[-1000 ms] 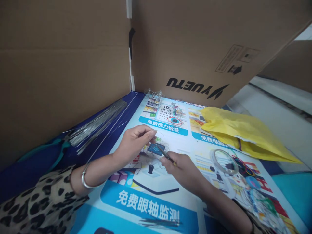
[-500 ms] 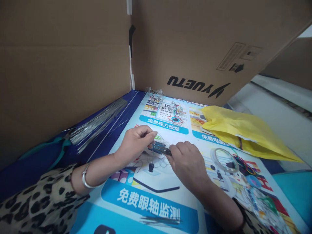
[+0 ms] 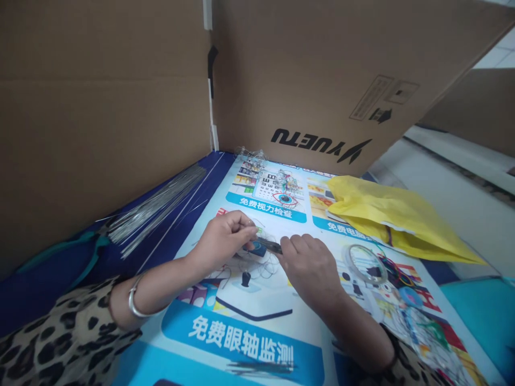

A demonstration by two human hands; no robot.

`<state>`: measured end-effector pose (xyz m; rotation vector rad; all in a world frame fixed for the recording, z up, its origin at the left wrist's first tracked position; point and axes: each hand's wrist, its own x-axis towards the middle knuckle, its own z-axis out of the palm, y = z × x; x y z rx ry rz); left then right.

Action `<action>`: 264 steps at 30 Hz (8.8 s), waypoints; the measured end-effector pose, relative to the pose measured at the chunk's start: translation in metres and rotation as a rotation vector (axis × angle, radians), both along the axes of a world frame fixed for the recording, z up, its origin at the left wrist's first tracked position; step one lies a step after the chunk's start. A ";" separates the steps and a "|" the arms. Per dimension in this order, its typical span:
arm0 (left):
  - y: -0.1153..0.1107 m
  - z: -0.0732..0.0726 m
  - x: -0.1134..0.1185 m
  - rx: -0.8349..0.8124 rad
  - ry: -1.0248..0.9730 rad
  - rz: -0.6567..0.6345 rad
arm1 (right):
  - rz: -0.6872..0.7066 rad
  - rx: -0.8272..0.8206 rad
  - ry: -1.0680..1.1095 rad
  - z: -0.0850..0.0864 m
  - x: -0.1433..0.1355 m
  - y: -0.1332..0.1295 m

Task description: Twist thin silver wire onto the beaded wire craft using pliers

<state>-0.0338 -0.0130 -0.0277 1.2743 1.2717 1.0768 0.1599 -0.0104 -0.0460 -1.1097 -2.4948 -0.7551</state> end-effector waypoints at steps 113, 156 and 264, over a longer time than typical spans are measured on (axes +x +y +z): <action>0.002 -0.005 -0.002 0.006 0.203 -0.112 | 0.028 -0.145 0.007 -0.009 -0.011 -0.005; 0.000 -0.001 -0.006 0.332 0.511 -0.288 | -0.077 -0.515 -0.122 0.015 -0.012 -0.013; -0.003 -0.009 0.007 -0.065 -0.210 0.029 | -0.036 -0.216 0.089 -0.005 -0.002 0.006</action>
